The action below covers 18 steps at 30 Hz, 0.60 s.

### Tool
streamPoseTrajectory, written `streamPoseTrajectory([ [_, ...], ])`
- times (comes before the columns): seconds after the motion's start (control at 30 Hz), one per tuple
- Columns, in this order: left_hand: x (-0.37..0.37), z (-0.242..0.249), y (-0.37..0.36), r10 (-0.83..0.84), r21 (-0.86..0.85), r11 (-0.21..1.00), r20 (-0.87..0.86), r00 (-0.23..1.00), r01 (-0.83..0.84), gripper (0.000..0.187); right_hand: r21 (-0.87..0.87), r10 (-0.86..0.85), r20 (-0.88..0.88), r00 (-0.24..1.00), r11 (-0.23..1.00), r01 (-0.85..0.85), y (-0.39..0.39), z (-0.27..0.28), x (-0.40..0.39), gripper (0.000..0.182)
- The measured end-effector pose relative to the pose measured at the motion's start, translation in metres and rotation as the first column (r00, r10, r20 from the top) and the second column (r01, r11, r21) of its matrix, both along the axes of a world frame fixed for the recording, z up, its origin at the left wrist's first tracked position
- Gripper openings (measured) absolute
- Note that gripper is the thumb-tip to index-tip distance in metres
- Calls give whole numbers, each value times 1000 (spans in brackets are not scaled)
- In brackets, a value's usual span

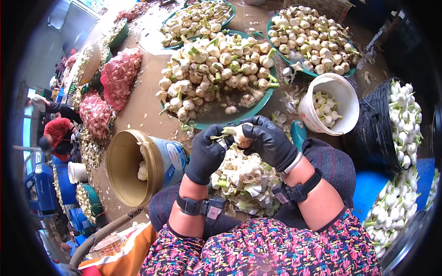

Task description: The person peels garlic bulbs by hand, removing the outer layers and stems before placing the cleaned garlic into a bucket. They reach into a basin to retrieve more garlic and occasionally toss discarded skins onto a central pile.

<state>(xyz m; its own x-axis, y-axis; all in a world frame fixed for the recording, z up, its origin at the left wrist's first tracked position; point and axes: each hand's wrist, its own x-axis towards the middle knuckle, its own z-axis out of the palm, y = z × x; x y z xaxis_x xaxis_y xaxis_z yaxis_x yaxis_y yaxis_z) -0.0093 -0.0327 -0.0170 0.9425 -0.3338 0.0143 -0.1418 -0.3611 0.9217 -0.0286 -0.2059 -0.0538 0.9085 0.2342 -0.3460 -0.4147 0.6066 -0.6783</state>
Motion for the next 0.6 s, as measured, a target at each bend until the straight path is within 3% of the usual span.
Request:
streamPoseTrajectory([
  [0.07, -1, -4, 4, 0, -85, 996, -56, 998, -5, 21, 191, 22, -77, 997, 982, -6, 2, 2, -2, 29],
  [0.13, -2, -4, 2, -4, -412, 897, -364, 931, -158, 22, 134, -46, -13, 999, 990, 47, 10, 5, -2, 29],
  [0.23, -4, -12, -1, 20, -453, 867, -382, 924, -207, 25, 161, -132, -16, 991, 978, 133, 14, 9, 1, 33],
  [0.3, -4, -14, -1, 20, -454, 867, -384, 923, -208, 25, -185, -33, 80, 996, 981, 48, 14, 17, -2, 36],
  [0.33, -5, -12, -1, 8, -452, 870, -383, 924, -195, 25, -187, -31, 78, 997, 981, 45, 14, 15, -3, 36],
  [0.4, -6, -13, -2, -10, -449, 875, -388, 921, -180, 24, -489, -8, 175, 985, 867, 94, 12, 10, -6, 39],
  [0.47, -6, -19, 2, -116, -455, 889, -349, 930, -59, 23, -417, -55, 137, 989, 902, 108, 8, 7, -6, 38],
  [0.53, -3, -21, 6, -153, -400, 916, -302, 941, 21, 24, -104, -53, 27, 998, 993, 55, 4, 10, -2, 38],
  [0.6, -6, -17, 7, -265, -672, 697, -563, 783, -248, 23, -115, -29, 38, 999, 993, 34, -2, 8, 0, 39],
])
